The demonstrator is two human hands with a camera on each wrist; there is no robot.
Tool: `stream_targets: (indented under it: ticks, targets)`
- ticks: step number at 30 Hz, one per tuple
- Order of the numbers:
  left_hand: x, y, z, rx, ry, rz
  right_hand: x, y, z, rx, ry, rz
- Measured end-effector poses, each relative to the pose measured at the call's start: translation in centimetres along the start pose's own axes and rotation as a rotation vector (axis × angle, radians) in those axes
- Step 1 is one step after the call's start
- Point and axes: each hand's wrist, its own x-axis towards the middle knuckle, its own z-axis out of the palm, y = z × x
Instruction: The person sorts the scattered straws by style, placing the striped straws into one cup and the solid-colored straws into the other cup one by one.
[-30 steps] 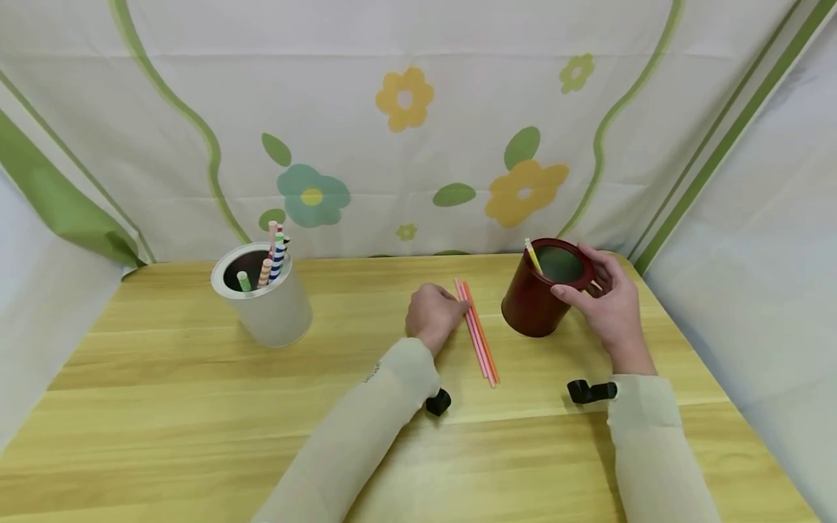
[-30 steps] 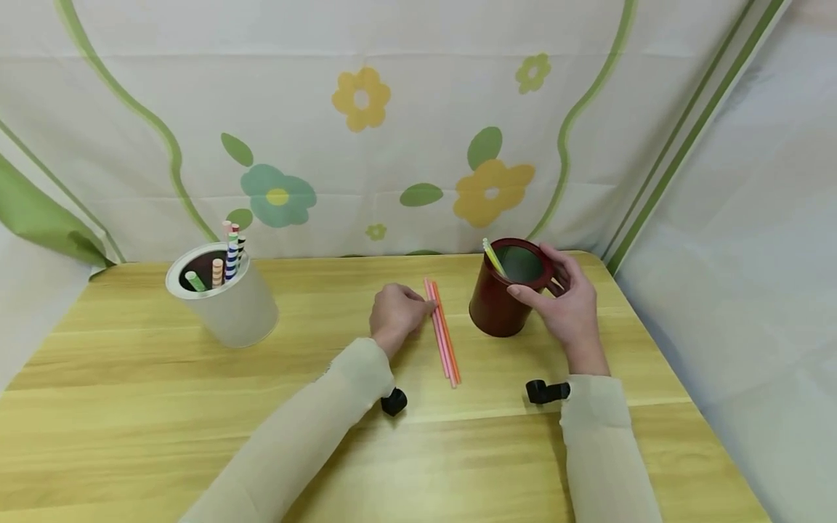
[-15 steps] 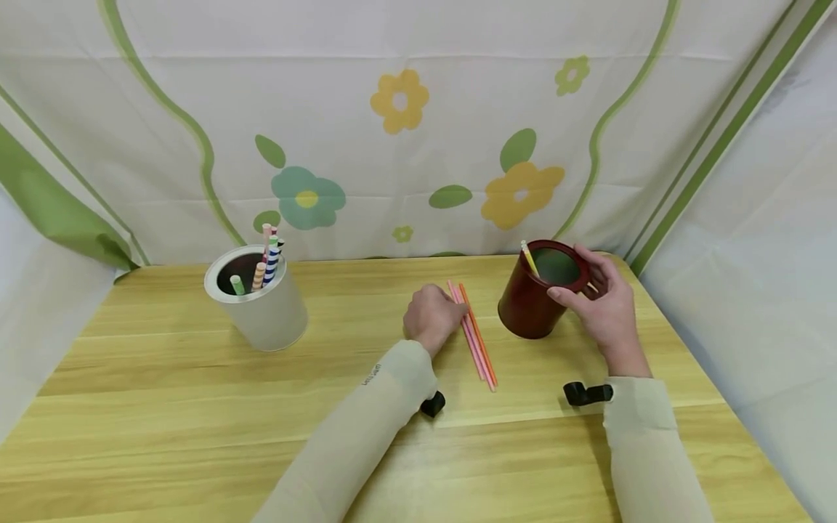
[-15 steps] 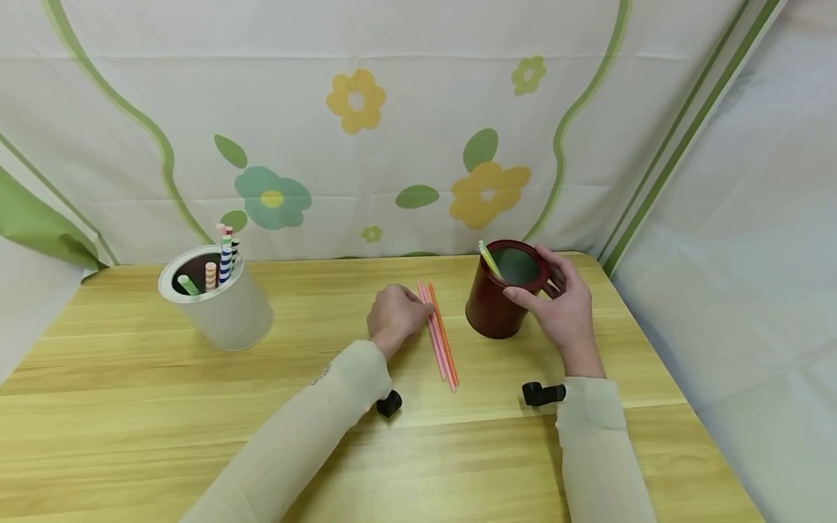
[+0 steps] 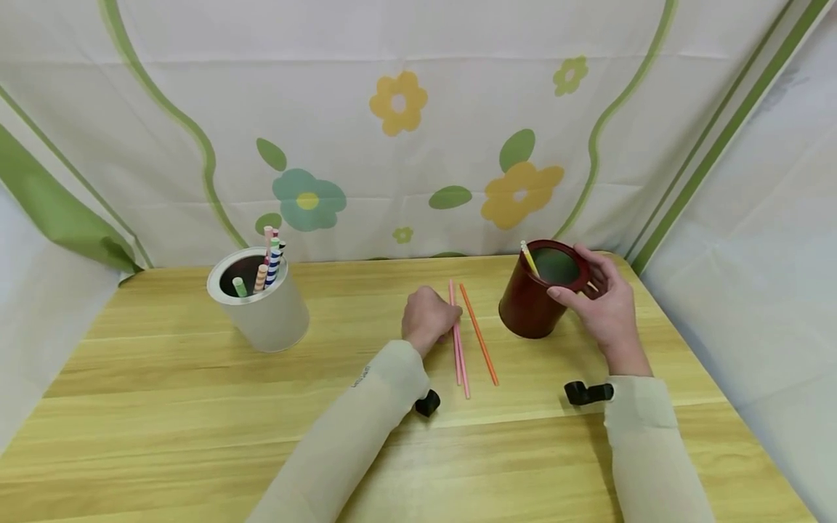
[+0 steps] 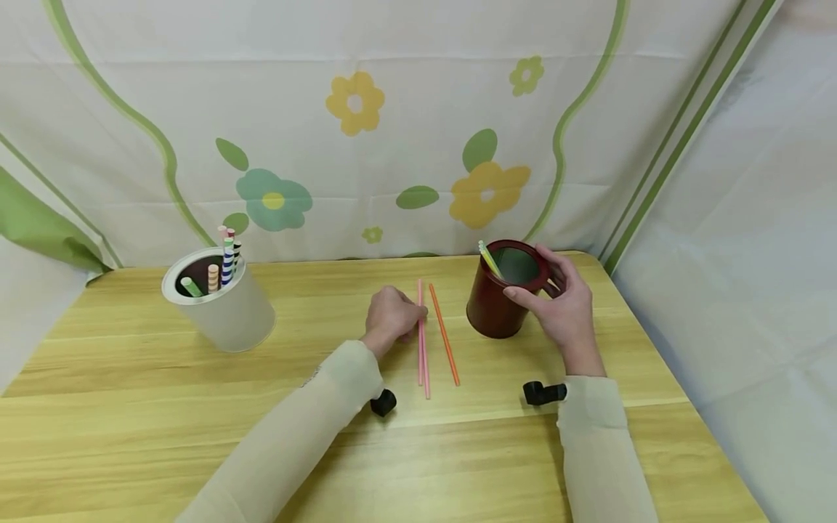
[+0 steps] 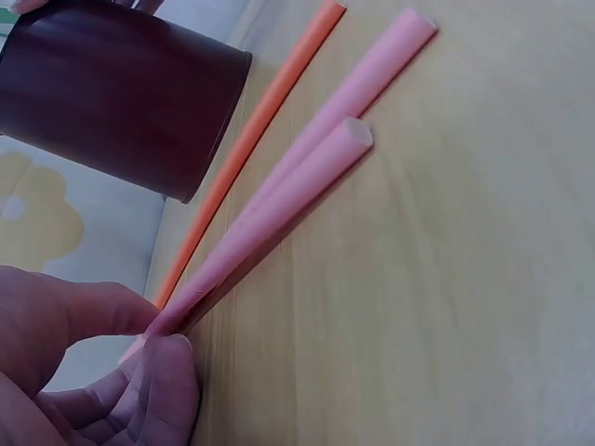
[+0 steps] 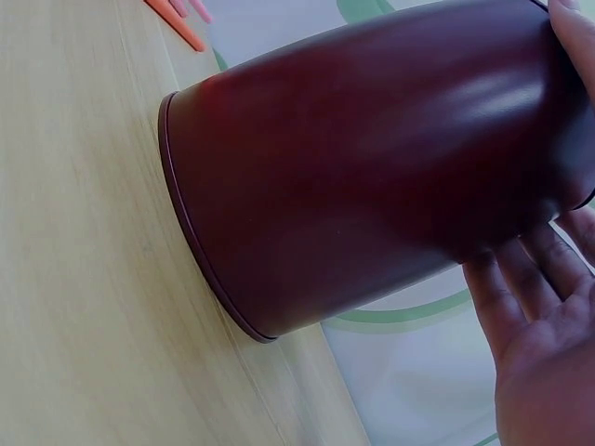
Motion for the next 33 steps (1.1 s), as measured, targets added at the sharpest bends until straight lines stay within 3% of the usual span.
stream_targets:
  ticks: [12,15,22,27,33]
  targets:
    - [-0.4,-0.5,-0.5,-0.193,-0.001,-0.013,0.0,-0.1,-0.1,0.001,-0.001,0.002]
    - [-0.7,-0.8,-0.7,-0.281,0.003,-0.009,-0.1,-0.1,-0.1,-0.01,-0.004,0.003]
    - [-1.9,-1.6,-1.5,-0.476,0.084,0.001,-0.1,0.1,-0.3,-0.057,-0.018,0.007]
    - [-3.0,-1.7,-2.6,-0.616,0.088,0.052,-0.2,0.1,-0.4,-0.072,-0.02,0.007]
    - [-3.9,-1.8,-4.1,-0.777,0.103,0.048,-0.2,0.1,-0.4,-0.076,-0.018,0.013]
